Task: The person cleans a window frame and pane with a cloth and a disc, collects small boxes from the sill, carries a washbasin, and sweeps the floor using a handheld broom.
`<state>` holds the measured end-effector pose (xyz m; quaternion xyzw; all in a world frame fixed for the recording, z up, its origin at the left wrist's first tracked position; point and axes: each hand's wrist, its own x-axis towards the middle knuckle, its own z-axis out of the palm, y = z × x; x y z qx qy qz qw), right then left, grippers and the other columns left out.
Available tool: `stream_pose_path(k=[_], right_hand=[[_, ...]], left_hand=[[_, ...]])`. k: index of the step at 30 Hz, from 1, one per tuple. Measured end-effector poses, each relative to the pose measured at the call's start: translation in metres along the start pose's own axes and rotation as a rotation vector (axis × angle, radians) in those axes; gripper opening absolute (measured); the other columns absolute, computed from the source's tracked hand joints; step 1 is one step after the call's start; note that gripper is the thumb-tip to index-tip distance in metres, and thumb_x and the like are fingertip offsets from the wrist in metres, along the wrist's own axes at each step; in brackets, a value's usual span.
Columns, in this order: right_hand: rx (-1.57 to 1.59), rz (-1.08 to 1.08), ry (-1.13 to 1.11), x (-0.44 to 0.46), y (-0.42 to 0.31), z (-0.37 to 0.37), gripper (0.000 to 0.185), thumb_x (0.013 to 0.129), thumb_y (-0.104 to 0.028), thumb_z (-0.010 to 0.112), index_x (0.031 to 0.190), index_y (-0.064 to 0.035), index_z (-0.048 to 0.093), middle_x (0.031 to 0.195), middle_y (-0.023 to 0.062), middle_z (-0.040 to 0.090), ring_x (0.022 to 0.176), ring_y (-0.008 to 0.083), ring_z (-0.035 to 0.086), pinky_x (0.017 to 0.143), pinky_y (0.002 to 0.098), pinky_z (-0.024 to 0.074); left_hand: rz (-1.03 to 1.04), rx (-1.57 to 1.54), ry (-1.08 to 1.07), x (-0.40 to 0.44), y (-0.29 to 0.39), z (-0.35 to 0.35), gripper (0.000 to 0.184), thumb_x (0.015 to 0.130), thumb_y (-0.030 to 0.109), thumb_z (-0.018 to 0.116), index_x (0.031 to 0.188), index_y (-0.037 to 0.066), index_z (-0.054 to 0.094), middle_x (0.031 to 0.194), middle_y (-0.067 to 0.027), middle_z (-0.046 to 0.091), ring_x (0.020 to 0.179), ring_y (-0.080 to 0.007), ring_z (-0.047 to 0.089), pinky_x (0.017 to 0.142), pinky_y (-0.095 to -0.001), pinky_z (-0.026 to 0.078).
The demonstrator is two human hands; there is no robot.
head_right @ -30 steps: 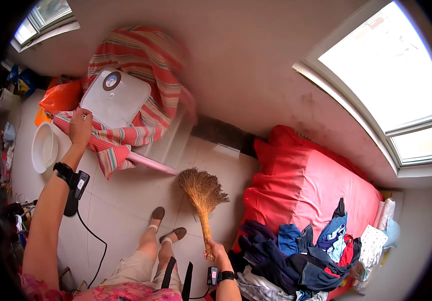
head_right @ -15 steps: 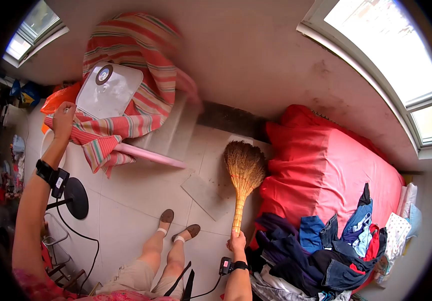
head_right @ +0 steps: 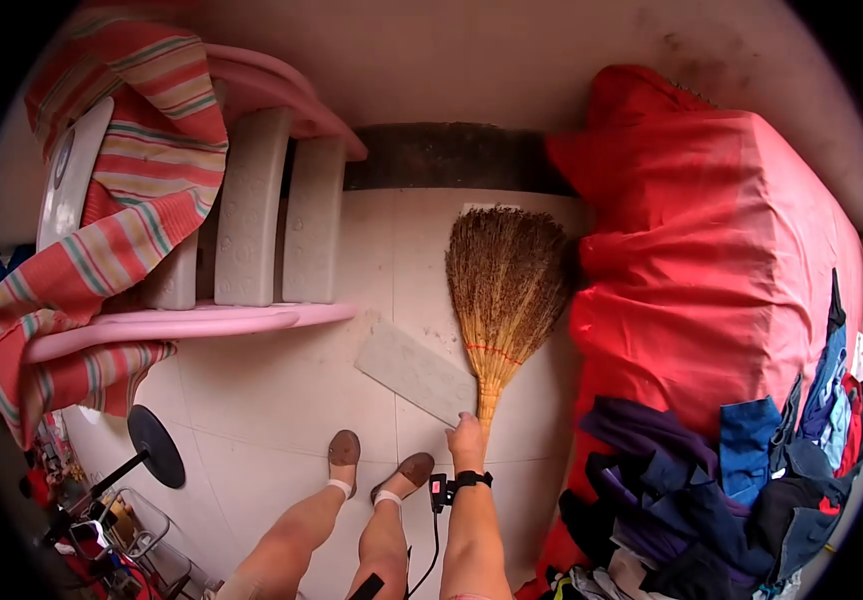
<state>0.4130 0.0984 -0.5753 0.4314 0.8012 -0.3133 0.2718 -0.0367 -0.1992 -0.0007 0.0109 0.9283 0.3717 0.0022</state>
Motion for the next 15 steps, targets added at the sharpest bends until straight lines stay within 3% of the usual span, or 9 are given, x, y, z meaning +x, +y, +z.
stream_pose_path(k=[2,4,8,10,11,12,15], right_hand=[[-0.022,-0.036,-0.025,0.029,-0.023,0.008,0.057,0.062,-0.018,0.071,0.111,-0.0034,0.047,0.104,0.0151,0.055,0.100,0.0316,0.051,0.084,0.0366,0.0431],[-0.109,-0.114,0.107,0.055,-0.042,0.021,0.069,0.058,-0.019,0.073,0.117,-0.0063,0.040,0.118,0.0123,0.046,0.110,0.0292,0.043,0.088,0.0386,0.0396],[-0.316,-0.055,0.139,0.076,-0.071,0.022,0.077,0.055,-0.023,0.076,0.118,-0.0085,0.034,0.122,0.0100,0.039,0.114,0.0276,0.037,0.090,0.0406,0.0363],[-0.508,-0.082,0.245,0.085,-0.064,0.036,0.073,0.054,-0.023,0.076,0.114,-0.0094,0.036,0.113,0.0100,0.043,0.109,0.0258,0.042,0.089,0.0413,0.0362],[-0.547,-0.069,0.229,0.093,-0.058,0.044,0.066,0.063,-0.020,0.068,0.119,-0.0101,0.036,0.118,0.0095,0.042,0.110,0.0253,0.041,0.091,0.0411,0.0327],[-0.589,-0.119,0.365,0.096,-0.051,0.053,0.075,0.050,-0.027,0.078,0.111,-0.0102,0.038,0.104,0.0085,0.045,0.101,0.0232,0.044,0.086,0.0373,0.0364],[-0.601,-0.144,0.164,0.090,-0.072,0.011,0.071,0.048,-0.032,0.079,0.104,-0.0115,0.041,0.098,0.0065,0.045,0.097,0.0221,0.045,0.083,0.0340,0.0361]], left_hand=[[-0.011,-0.005,0.010,-0.001,-0.003,0.005,0.014,0.082,0.013,0.046,0.080,0.001,0.053,0.076,-0.0050,0.051,0.072,-0.0152,0.051,0.065,-0.0257,0.042],[-0.026,-0.009,0.025,-0.002,-0.003,0.008,0.014,0.082,0.013,0.046,0.080,0.001,0.053,0.076,-0.0047,0.051,0.071,-0.0148,0.050,0.064,-0.0255,0.041],[-0.056,-0.012,0.052,-0.001,-0.004,0.009,0.013,0.082,0.013,0.047,0.081,0.002,0.054,0.075,-0.0040,0.051,0.070,-0.0141,0.050,0.063,-0.0252,0.041],[-0.071,-0.014,0.070,-0.002,-0.004,0.007,0.013,0.082,0.013,0.047,0.081,0.002,0.054,0.075,-0.0037,0.051,0.070,-0.0137,0.049,0.063,-0.0250,0.041],[-0.076,-0.014,0.080,-0.002,-0.003,0.007,0.013,0.082,0.013,0.047,0.081,0.002,0.054,0.075,-0.0035,0.051,0.069,-0.0135,0.049,0.063,-0.0249,0.040],[-0.084,-0.013,0.087,-0.002,-0.002,0.006,0.013,0.082,0.013,0.047,0.081,0.002,0.054,0.074,-0.0034,0.051,0.069,-0.0133,0.049,0.063,-0.0248,0.040],[-0.118,-0.018,0.105,0.000,-0.001,0.005,0.012,0.082,0.013,0.048,0.081,0.003,0.054,0.074,-0.0029,0.050,0.068,-0.0128,0.049,0.062,-0.0245,0.040]])
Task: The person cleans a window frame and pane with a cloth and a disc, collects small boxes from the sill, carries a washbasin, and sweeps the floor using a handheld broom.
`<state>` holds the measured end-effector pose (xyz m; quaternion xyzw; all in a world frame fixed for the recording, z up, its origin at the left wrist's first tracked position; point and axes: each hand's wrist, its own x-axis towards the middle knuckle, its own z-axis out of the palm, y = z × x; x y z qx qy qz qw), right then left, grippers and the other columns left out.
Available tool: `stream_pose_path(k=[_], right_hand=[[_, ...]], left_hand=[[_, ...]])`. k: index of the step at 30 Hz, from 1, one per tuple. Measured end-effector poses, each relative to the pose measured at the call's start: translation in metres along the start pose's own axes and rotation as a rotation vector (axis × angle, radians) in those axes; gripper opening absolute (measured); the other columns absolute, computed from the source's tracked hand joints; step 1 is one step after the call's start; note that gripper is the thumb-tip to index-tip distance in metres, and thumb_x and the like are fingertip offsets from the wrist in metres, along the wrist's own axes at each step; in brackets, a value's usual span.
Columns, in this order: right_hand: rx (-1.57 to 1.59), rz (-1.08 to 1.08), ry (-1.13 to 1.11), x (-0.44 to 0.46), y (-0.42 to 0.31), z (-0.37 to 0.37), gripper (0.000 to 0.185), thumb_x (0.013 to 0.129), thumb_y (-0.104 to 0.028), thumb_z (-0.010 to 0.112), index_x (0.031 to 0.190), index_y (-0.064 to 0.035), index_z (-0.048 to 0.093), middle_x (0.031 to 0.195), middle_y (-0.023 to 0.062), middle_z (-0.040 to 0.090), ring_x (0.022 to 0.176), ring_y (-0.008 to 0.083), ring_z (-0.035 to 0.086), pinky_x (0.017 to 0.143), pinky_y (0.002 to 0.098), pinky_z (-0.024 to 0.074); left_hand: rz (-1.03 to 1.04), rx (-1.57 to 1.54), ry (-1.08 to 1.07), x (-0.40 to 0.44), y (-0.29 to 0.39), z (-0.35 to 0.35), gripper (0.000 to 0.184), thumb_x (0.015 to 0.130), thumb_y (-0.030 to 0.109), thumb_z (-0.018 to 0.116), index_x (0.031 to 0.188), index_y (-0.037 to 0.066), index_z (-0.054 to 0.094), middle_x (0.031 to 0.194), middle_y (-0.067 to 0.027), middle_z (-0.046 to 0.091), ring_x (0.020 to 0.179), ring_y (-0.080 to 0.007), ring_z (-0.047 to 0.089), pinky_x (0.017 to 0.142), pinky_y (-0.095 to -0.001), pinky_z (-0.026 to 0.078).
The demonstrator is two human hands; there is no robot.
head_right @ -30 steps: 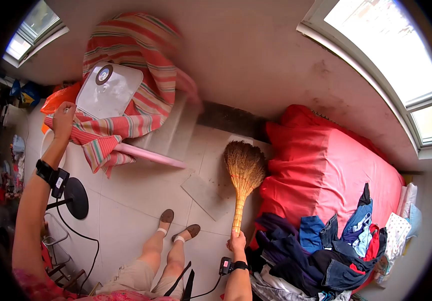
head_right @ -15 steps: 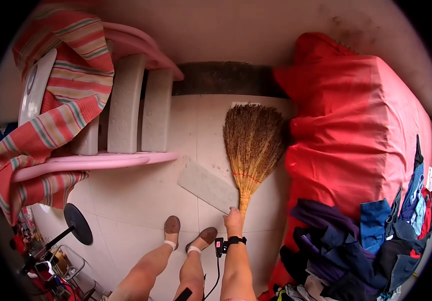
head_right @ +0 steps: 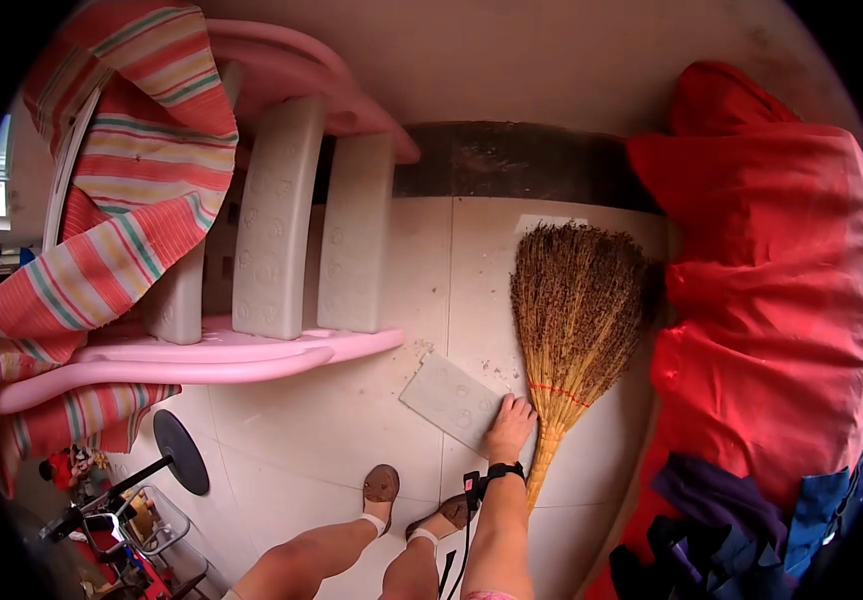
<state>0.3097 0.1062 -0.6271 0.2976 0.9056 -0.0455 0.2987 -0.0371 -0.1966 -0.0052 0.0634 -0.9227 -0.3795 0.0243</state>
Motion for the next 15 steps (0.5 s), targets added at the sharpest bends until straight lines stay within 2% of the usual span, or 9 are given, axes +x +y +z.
stream_pose_path(k=[3,7,8,10,11,12,13,14,15], right_hand=[[0.034,0.020,-0.129,0.007,0.000,-0.012,0.065,0.052,-0.027,0.077,0.103,-0.0128,0.040,0.098,0.0055,0.045,0.099,0.0208,0.044,0.085,0.0346,0.0340],[0.033,-0.043,-0.107,0.004,0.001,0.007,0.060,0.051,-0.028,0.078,0.099,-0.0125,0.045,0.099,0.0049,0.047,0.098,0.0205,0.046,0.080,0.0334,0.0379],[0.057,-0.056,-0.096,0.000,0.001,0.004,0.051,0.057,-0.026,0.075,0.097,-0.0106,0.048,0.093,0.0074,0.052,0.091,0.0230,0.052,0.075,0.0352,0.0423],[0.152,-0.100,-0.198,0.000,0.011,0.027,0.045,0.061,-0.023,0.072,0.097,-0.0094,0.047,0.089,0.0090,0.053,0.088,0.0245,0.054,0.073,0.0364,0.0439],[0.249,-0.125,-0.305,-0.001,0.012,0.018,0.040,0.066,-0.021,0.068,0.097,-0.0082,0.047,0.084,0.0105,0.055,0.084,0.0260,0.055,0.072,0.0375,0.0454],[0.241,-0.235,-0.254,-0.011,0.016,0.007,0.026,0.071,-0.015,0.061,0.094,-0.0098,0.050,0.079,0.0108,0.056,0.080,0.0274,0.057,0.068,0.0368,0.0471],[0.235,-0.237,-0.250,-0.016,0.017,0.000,0.026,0.071,-0.015,0.061,0.094,-0.0098,0.050,0.079,0.0108,0.056,0.080,0.0274,0.057,0.068,0.0368,0.0471],[0.248,-0.418,-0.239,-0.022,0.021,-0.005,0.020,0.072,-0.015,0.059,0.090,-0.0113,0.053,0.080,0.0098,0.056,0.081,0.0272,0.057,0.068,0.0361,0.0470],[0.255,-0.594,-0.232,-0.031,0.027,-0.011,0.014,0.073,-0.014,0.056,0.087,-0.0129,0.055,0.080,0.0089,0.056,0.081,0.0270,0.056,0.068,0.0353,0.0470]], left_hand=[[-0.026,-0.011,0.021,-0.001,0.002,-0.004,0.011,0.082,0.014,0.048,0.082,0.003,0.054,0.073,-0.0024,0.050,0.068,-0.0122,0.048,0.061,-0.0242,0.039],[-0.084,-0.024,0.060,0.002,0.009,-0.011,0.011,0.082,0.014,0.049,0.082,0.004,0.054,0.072,-0.0017,0.050,0.067,-0.0114,0.048,0.060,-0.0239,0.039],[-0.118,-0.043,0.075,0.005,0.011,-0.015,0.011,0.082,0.014,0.049,0.082,0.004,0.054,0.072,-0.0015,0.050,0.066,-0.0112,0.048,0.060,-0.0238,0.039],[-0.285,-0.174,0.145,0.014,0.017,-0.022,0.010,0.082,0.014,0.049,0.082,0.005,0.054,0.072,-0.0012,0.050,0.066,-0.0109,0.047,0.060,-0.0236,0.038],[-0.474,-0.430,0.206,0.021,0.022,-0.027,0.010,0.083,0.013,0.049,0.081,0.004,0.054,0.070,-0.0007,0.048,0.064,-0.0103,0.046,0.058,-0.0227,0.037],[-0.567,-0.565,0.228,0.019,0.022,-0.029,0.010,0.083,0.013,0.049,0.080,0.004,0.054,0.069,-0.0005,0.048,0.063,-0.0100,0.045,0.057,-0.0223,0.036],[-0.569,-0.572,0.232,0.014,0.019,-0.028,0.010,0.083,0.013,0.049,0.080,0.004,0.054,0.069,-0.0005,0.048,0.063,-0.0100,0.045,0.057,-0.0223,0.036],[-0.266,-0.259,0.087,0.009,0.013,-0.023,0.010,0.082,0.011,0.048,0.079,0.004,0.053,0.069,0.0001,0.046,0.061,-0.0091,0.043,0.055,-0.0217,0.034],[-0.076,-0.094,0.036,0.007,0.007,-0.016,0.010,0.082,0.012,0.048,0.079,0.004,0.053,0.069,0.0001,0.047,0.062,-0.0089,0.043,0.056,-0.0216,0.035]])
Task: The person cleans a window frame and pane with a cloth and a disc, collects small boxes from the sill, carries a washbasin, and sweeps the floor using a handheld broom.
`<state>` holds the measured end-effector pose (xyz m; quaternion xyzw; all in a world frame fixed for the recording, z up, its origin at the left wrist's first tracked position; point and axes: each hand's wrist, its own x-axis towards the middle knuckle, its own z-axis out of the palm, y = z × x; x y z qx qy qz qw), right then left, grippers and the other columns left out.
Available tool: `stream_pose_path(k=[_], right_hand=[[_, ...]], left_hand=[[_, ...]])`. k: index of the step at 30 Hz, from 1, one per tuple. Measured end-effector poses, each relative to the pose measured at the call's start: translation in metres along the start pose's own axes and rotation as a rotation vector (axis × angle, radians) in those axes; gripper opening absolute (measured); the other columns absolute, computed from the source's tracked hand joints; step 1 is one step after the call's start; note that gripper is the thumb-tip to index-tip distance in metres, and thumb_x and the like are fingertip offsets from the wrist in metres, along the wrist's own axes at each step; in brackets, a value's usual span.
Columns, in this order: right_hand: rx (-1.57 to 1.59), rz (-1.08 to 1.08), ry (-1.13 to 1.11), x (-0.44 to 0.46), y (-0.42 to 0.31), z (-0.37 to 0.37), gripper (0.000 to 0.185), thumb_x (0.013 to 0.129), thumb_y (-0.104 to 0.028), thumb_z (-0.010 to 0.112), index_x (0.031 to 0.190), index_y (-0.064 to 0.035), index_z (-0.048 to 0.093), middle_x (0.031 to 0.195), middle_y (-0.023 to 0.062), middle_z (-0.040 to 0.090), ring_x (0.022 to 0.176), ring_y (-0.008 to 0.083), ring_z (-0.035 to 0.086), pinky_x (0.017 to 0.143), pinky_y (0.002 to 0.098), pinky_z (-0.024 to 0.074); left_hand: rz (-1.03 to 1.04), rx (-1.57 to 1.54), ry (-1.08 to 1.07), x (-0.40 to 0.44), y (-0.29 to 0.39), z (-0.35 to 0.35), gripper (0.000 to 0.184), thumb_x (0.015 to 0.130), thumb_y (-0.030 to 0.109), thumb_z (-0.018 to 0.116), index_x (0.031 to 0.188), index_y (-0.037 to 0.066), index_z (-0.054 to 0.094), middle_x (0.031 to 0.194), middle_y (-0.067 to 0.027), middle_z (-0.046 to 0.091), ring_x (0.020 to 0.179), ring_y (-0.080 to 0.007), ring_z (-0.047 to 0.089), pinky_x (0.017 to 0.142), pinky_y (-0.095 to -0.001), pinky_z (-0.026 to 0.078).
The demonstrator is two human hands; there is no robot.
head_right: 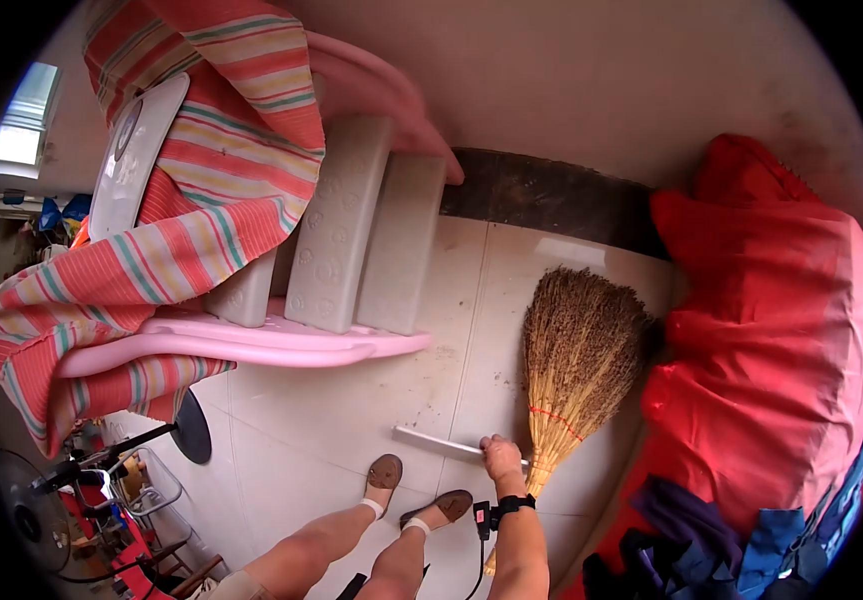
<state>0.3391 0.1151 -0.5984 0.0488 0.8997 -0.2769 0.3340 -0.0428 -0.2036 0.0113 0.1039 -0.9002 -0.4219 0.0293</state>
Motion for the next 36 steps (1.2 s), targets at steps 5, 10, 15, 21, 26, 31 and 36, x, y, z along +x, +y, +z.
stream_pose_path(k=[5,10,15,21,26,31,36], right_hand=[[0.074,-0.164,0.283,-0.058,-0.046,-0.044,0.013,0.069,-0.009,0.057,0.081,-0.0139,0.058,0.075,0.0076,0.050,0.078,0.0268,0.054,0.065,0.0368,0.0463],[0.357,-0.125,0.487,-0.106,-0.103,-0.115,0.020,0.067,-0.004,0.061,0.086,-0.0089,0.056,0.075,0.0094,0.049,0.069,0.0297,0.053,0.060,0.0376,0.0449],[0.383,0.171,0.387,-0.119,-0.124,-0.184,0.022,0.073,-0.006,0.061,0.093,-0.0039,0.055,0.072,0.0096,0.056,0.064,0.0246,0.054,0.061,0.0324,0.0446],[1.052,0.213,0.317,-0.107,-0.153,-0.281,0.025,0.077,-0.005,0.061,0.100,0.0007,0.056,0.088,0.0051,0.061,0.076,0.0114,0.056,0.068,0.0251,0.0463],[1.067,0.211,0.177,-0.053,-0.178,-0.356,0.021,0.079,-0.008,0.059,0.097,0.0023,0.057,0.085,0.0056,0.061,0.072,0.0120,0.057,0.066,0.0251,0.0469],[1.059,0.122,0.075,0.034,-0.199,-0.389,0.021,0.080,-0.012,0.059,0.097,0.0017,0.058,0.085,0.0052,0.062,0.072,0.0129,0.057,0.066,0.0258,0.0464],[0.963,0.232,-0.071,0.108,-0.204,-0.382,0.022,0.078,-0.018,0.062,0.092,-0.0017,0.062,0.078,0.0033,0.062,0.067,0.0119,0.057,0.060,0.0257,0.0452]], left_hand=[[0.066,0.019,-0.086,-0.001,-0.008,-0.001,0.010,0.082,0.012,0.048,0.082,0.003,0.053,0.073,0.0002,0.049,0.067,-0.0081,0.045,0.063,-0.0211,0.036],[0.064,-0.078,-0.223,0.004,-0.019,-0.003,0.011,0.082,0.012,0.047,0.085,0.003,0.054,0.076,0.0002,0.051,0.071,-0.0073,0.047,0.069,-0.0206,0.038],[0.265,0.155,-0.065,0.010,-0.027,-0.001,0.008,0.078,0.008,0.047,0.081,0.002,0.052,0.076,0.0010,0.050,0.073,-0.0055,0.045,0.067,-0.0186,0.035],[0.328,0.123,0.043,0.007,-0.028,0.008,0.006,0.072,0.003,0.050,0.076,0.001,0.053,0.073,-0.0067,0.053,0.070,-0.0171,0.050,0.067,-0.0275,0.039],[0.344,0.202,0.113,-0.001,-0.009,0.008,0.004,0.071,0.003,0.051,0.074,0.001,0.052,0.073,-0.0096,0.052,0.071,-0.0236,0.052,0.066,-0.0308,0.040],[0.242,0.177,0.081,-0.002,0.003,0.008,0.004,0.071,0.000,0.051,0.075,0.001,0.052,0.073,-0.0106,0.051,0.070,-0.0260,0.052,0.064,-0.0312,0.040],[0.241,0.238,0.118,-0.001,0.002,0.012,0.006,0.071,-0.004,0.048,0.075,-0.001,0.050,0.072,-0.0100,0.048,0.066,-0.0220,0.049,0.061,-0.0275,0.038]])
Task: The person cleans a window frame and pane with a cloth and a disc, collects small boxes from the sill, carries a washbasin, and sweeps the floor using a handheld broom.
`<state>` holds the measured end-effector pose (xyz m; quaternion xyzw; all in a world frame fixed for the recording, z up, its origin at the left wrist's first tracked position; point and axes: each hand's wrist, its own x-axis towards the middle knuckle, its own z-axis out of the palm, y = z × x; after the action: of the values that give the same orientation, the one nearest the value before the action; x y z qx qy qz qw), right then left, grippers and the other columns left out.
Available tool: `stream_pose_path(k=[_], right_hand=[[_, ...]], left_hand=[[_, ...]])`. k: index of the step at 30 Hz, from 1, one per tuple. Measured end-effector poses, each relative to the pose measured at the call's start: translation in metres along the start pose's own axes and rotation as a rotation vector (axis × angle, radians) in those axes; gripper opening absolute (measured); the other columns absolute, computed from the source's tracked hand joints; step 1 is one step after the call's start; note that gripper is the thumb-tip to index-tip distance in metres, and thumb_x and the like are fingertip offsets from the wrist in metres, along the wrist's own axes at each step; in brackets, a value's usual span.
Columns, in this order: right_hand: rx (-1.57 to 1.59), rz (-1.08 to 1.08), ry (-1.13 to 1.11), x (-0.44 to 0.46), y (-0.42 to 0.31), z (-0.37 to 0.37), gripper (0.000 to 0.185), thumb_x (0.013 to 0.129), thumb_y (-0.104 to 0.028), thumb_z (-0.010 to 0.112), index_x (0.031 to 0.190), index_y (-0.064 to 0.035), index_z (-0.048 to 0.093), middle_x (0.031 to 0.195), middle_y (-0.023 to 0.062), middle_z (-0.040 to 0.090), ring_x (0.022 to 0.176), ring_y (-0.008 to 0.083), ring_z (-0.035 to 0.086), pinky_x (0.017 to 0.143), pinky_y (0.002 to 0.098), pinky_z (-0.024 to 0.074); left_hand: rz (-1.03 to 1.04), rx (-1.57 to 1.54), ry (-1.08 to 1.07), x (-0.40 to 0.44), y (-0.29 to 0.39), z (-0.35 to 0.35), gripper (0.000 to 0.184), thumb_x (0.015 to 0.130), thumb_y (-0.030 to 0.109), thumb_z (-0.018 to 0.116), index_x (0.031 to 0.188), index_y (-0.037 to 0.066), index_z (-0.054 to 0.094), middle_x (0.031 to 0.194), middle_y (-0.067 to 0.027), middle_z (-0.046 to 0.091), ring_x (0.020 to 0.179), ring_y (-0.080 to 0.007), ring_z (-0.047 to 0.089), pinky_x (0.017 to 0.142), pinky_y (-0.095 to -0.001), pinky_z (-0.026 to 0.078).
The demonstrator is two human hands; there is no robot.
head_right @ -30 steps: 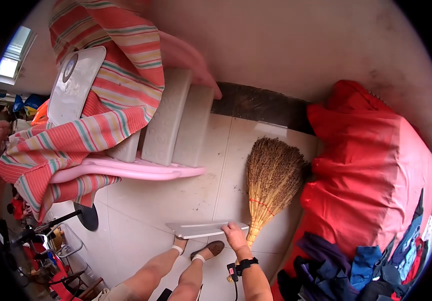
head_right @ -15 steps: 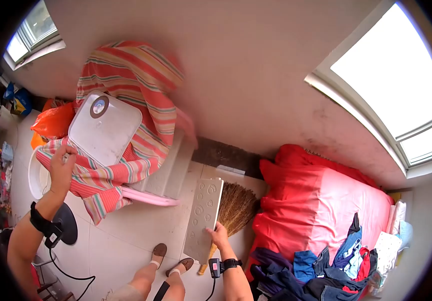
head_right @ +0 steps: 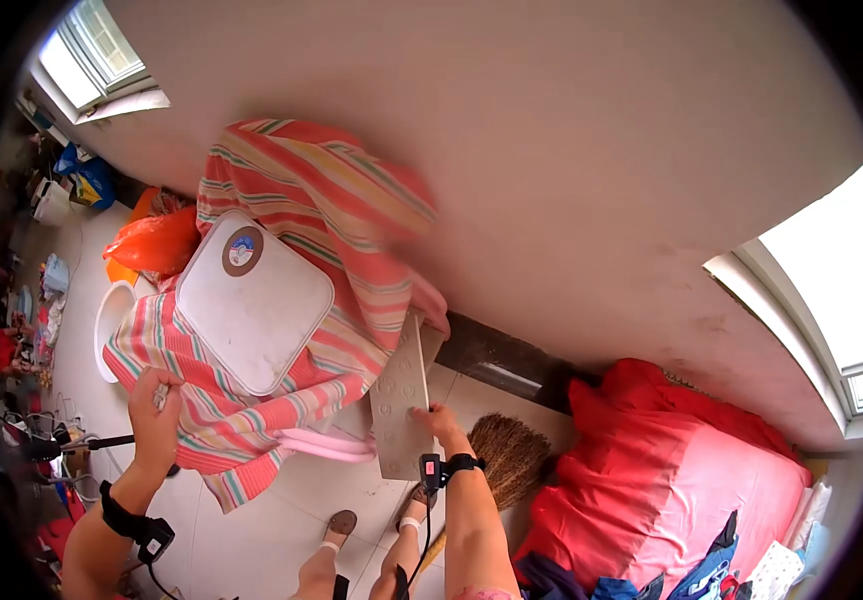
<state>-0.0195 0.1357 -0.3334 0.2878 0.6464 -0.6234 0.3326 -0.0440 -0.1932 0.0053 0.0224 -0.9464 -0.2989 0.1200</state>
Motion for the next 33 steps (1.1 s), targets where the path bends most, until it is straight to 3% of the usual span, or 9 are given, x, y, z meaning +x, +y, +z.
stream_pose_path(k=[7,9,10,12,21,25,29,31,33], right_hand=[[0.169,-0.074,-0.149,0.070,0.003,0.029,0.024,0.076,-0.021,0.063,0.091,-0.0017,0.062,0.072,0.0035,0.062,0.060,0.0126,0.057,0.055,0.0266,0.0452],[-0.135,-0.117,0.145,0.096,0.008,0.040,0.029,0.073,-0.020,0.065,0.095,-0.0022,0.060,0.071,0.0062,0.062,0.060,0.0154,0.058,0.056,0.0291,0.0461],[-0.129,-0.110,0.137,0.106,0.011,0.043,0.029,0.073,-0.020,0.065,0.095,-0.0022,0.060,0.071,0.0062,0.062,0.060,0.0154,0.058,0.056,0.0291,0.0461],[-0.303,-0.291,0.364,0.124,0.019,0.049,0.036,0.070,-0.015,0.065,0.103,-0.0028,0.056,0.072,0.0085,0.062,0.061,0.0186,0.058,0.058,0.0316,0.0469],[0.005,-0.453,0.128,0.116,0.014,0.045,0.035,0.076,-0.003,0.054,0.110,-0.0047,0.047,0.083,0.0098,0.060,0.078,0.0218,0.058,0.071,0.0307,0.0460],[0.116,-0.487,0.257,0.115,0.055,0.024,0.029,0.079,-0.007,0.055,0.108,-0.0034,0.048,0.086,0.0077,0.059,0.076,0.0162,0.057,0.065,0.0271,0.0461],[0.495,-0.071,0.368,0.072,0.105,-0.028,0.017,0.082,-0.018,0.057,0.082,-0.0013,0.057,0.069,0.0059,0.059,0.057,0.0121,0.056,0.051,0.0215,0.0433],[0.346,0.109,0.491,0.051,0.151,-0.055,0.028,0.083,-0.024,0.055,0.072,0.0022,0.059,0.065,0.0084,0.060,0.052,0.0128,0.057,0.050,0.0250,0.0460],[-0.349,0.233,0.590,0.040,0.226,-0.077,0.033,0.080,-0.030,0.056,0.077,0.0018,0.062,0.067,0.0141,0.062,0.065,0.0235,0.062,0.062,0.0344,0.0468]], left_hand=[[-0.173,-0.030,-0.049,0.003,0.009,0.000,0.007,0.072,-0.006,0.046,0.075,-0.001,0.048,0.072,-0.0053,0.044,0.067,-0.0133,0.043,0.063,-0.0227,0.035],[-0.213,-0.022,-0.061,0.001,0.004,-0.001,0.007,0.072,-0.006,0.046,0.075,0.000,0.048,0.072,-0.0047,0.044,0.067,-0.0124,0.043,0.063,-0.0224,0.034],[-0.251,-0.024,-0.069,0.001,0.002,-0.001,0.007,0.073,-0.006,0.046,0.075,0.000,0.048,0.071,-0.0042,0.043,0.066,-0.0116,0.042,0.062,-0.0220,0.033],[-0.253,-0.017,-0.074,0.001,0.002,-0.001,0.007,0.073,-0.006,0.046,0.075,0.000,0.048,0.071,-0.0039,0.043,0.066,-0.0112,0.041,0.062,-0.0218,0.033],[-0.260,0.041,-0.082,0.002,0.002,-0.002,0.005,0.075,-0.002,0.044,0.076,0.001,0.048,0.069,0.0001,0.041,0.062,-0.0066,0.036,0.056,-0.0207,0.029],[-0.290,0.024,-0.102,0.002,0.004,-0.002,0.004,0.075,-0.002,0.044,0.076,0.001,0.048,0.069,-0.0002,0.041,0.061,-0.0066,0.035,0.055,-0.0209,0.028],[-0.267,-0.029,-0.111,0.002,0.000,-0.001,0.004,0.078,0.001,0.043,0.079,0.002,0.047,0.066,0.0016,0.038,0.058,-0.0053,0.033,0.052,-0.0203,0.026],[-0.292,-0.053,-0.153,0.000,-0.009,-0.008,0.003,0.079,0.003,0.044,0.080,0.002,0.046,0.071,0.0016,0.039,0.063,-0.0048,0.033,0.056,-0.0197,0.027],[-0.278,-0.007,-0.163,-0.003,-0.026,-0.017,0.004,0.079,0.005,0.044,0.081,0.003,0.046,0.075,0.0014,0.039,0.067,-0.0045,0.034,0.059,-0.0192,0.028]])
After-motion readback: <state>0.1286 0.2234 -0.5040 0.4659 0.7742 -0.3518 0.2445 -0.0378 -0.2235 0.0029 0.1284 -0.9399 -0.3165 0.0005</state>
